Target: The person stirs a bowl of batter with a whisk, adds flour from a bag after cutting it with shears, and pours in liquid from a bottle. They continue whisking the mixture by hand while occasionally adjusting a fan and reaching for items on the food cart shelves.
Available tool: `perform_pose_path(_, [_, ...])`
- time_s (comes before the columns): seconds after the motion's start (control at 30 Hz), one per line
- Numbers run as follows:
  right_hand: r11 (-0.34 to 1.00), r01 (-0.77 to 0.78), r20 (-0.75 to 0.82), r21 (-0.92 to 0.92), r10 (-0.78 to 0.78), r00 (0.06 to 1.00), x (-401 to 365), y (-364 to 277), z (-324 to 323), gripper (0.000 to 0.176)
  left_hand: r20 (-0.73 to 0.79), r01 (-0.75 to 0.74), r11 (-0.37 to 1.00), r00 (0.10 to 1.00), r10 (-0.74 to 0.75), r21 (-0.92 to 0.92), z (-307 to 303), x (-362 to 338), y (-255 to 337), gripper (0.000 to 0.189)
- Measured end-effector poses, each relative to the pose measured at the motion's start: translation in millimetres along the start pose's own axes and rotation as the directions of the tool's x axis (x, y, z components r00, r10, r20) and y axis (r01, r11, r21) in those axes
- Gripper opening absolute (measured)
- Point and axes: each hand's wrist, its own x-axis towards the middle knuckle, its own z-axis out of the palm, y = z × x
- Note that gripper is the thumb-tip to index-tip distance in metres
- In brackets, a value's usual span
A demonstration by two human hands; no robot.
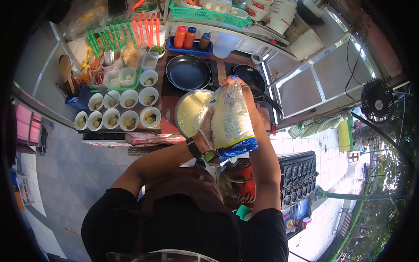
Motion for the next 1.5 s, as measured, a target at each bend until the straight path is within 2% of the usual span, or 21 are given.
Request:
perform_pose_path(0.07, [0.998, 0.018, 0.136, 0.059, -0.026, 0.990, 2, -6, 2, 0.012, 0.008, -0.051, 0.999, 0.999, 0.051, 0.011, 2, -2, -4, 0.066])
perform_pose_path(0.2, [0.997, 0.015, 0.123, -0.070, -0.006, 0.992, 3, 2, 13, 0.015, -0.010, -0.084, 0.996, 0.996, 0.084, -0.002, 4, -15, -8, 0.075])
perform_pose_path(0.27, [0.999, -0.014, 0.149, -0.031, 0.019, 0.989, 0, 7, 29, 0.016, -0.054, -0.165, 0.983, 0.984, 0.170, 0.081, 15, -26, -15, 0.076])
perform_pose_path(0.4, [0.998, -0.046, 0.196, -0.041, 0.053, 0.979, 1, 24, 31, 0.020, -0.082, -0.182, 0.983, 0.980, 0.179, -0.028, 7, -35, -20, 0.072])
perform_pose_path(0.5, [0.996, -0.089, 0.169, -0.021, 0.092, 0.981, -7, 18, 31, 0.019, -0.085, -0.203, 0.979, 0.975, 0.204, 0.024, 0, -31, -21, 0.076])
perform_pose_path(0.57, [0.993, 0.058, 0.144, -0.107, -0.042, 0.989, -18, 10, 29, 0.017, -0.123, -0.225, 0.971, 0.964, 0.234, 0.084, -3, -26, -26, 0.074])
perform_pose_path(0.63, [0.987, 0.111, 0.135, -0.114, -0.095, 0.986, -31, -1, 28, 0.017, -0.086, -0.029, 1.000, 0.996, 0.029, 0.000, -1, -22, -25, 0.070])
perform_pose_path(0.7, [0.986, 0.129, 0.073, -0.104, -0.122, 0.990, -43, -12, 24, 0.016, -0.067, -0.060, 0.997, 0.996, 0.064, 0.053, -7, -11, -33, 0.064])
perform_pose_path(0.77, [0.991, 0.118, 0.047, -0.056, -0.115, 0.992, -50, -12, 20, 0.015, -0.011, 0.047, 0.996, 0.999, -0.047, -0.074, -12, -4, -39, 0.062])
perform_pose_path(0.83, [0.987, -0.006, -0.068, -0.159, -0.005, 0.998, -55, -14, 8, 0.017, 0.006, 0.060, 0.997, 0.998, -0.059, -0.055, -12, 0, -44, 0.059])
perform_pose_path(0.9, [0.996, 0.000, -0.101, -0.095, -0.010, 0.995, -60, -14, -1, 0.022, 0.048, 0.108, 0.990, 0.993, -0.104, -0.087, -11, 4, -46, 0.058])
perform_pose_path(0.97, [1.000, 0.015, -0.027, -0.004, -0.016, 1.000, -62, -11, -13, 0.026, 0.017, 0.144, 0.986, 0.990, -0.143, -0.090, -9, 4, -46, 0.058])
perform_pose_path(1.03, [0.998, 0.059, -0.066, -0.018, -0.060, 0.996, -67, -16, -1, 0.022, 0.019, 0.168, 0.980, 0.986, -0.167, -0.105, -19, 6, -46, 0.062])
perform_pose_path(1.17, [0.935, 0.217, -0.065, -0.279, -0.244, 0.968, -80, -27, 5, 0.011, -0.033, 0.179, 0.983, 0.983, -0.181, -0.039, -23, 0, -45, 0.070])
perform_pose_path(1.23, [0.897, 0.248, -0.054, -0.365, -0.287, 0.957, -88, -31, 0, 0.010, 0.044, 0.148, 0.988, 0.988, -0.149, 0.033, -11, -8, -45, 0.078])
perform_pose_path(1.27, [0.764, 0.473, 0.125, -0.439, -0.469, 0.874, -91, -33, -5, 0.012, 0.045, 0.141, 0.989, 0.989, -0.143, 0.039, -6, -12, -44, 0.078])
perform_pose_path(1.3, [0.580, 0.672, 0.311, -0.460, -0.604, 0.734, -93, -35, -8, 0.014, 0.031, 0.084, 0.981, 0.995, -0.091, 0.174, 4, -16, -42, 0.083])
perform_pose_path(1.33, [0.515, 0.699, 0.336, -0.496, -0.628, 0.702, -99, -40, -6, 0.017, 0.023, 0.030, 0.952, 0.999, -0.039, 0.306, 8, -19, -40, 0.089])
perform_pose_path(1.37, [0.447, 0.720, 0.361, -0.530, -0.650, 0.669, -108, -44, -3, 0.020, 0.024, 0.027, 0.951, 0.999, -0.037, 0.309, 5, -18, -37, 0.089])
perform_pose_path(1.43, [0.443, 0.741, 0.362, -0.504, -0.671, 0.647, -122, -48, 11, 0.028, 0.069, 0.057, 0.918, 0.993, -0.091, 0.393, -1, -14, -34, 0.097])
perform_pose_path(1.5, [0.491, 0.805, 0.354, -0.333, -0.726, 0.589, -133, -49, 15, 0.033, -0.003, 0.112, 0.900, 0.993, -0.122, 0.420, 0, -18, -31, 0.103])
